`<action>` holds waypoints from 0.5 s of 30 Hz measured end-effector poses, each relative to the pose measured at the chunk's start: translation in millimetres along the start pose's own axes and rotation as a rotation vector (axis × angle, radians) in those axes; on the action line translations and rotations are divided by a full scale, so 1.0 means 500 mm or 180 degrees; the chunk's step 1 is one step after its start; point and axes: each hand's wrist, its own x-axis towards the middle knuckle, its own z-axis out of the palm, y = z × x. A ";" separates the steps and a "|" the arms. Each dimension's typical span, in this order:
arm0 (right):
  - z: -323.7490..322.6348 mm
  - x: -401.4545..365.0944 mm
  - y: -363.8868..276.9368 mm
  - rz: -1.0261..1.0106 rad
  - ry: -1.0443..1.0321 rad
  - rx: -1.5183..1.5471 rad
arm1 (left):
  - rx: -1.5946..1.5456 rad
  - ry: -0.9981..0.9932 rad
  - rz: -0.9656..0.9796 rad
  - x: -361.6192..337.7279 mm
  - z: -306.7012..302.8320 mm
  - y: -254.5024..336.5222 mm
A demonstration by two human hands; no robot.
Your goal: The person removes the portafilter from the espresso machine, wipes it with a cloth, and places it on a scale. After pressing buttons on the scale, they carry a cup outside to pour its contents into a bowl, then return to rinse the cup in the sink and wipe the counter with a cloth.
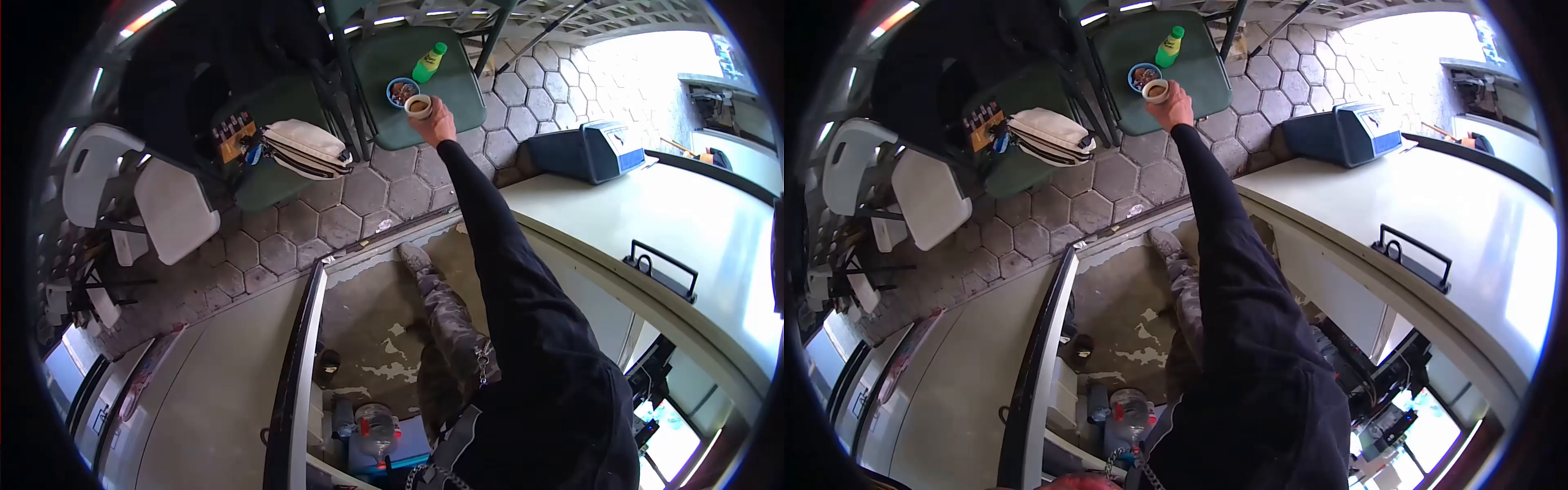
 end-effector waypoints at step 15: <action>0.071 0.273 0.065 0.1212 -0.1794 -0.1870 | 0.0854 -0.0329 -0.0681 -0.089 -0.014 -0.089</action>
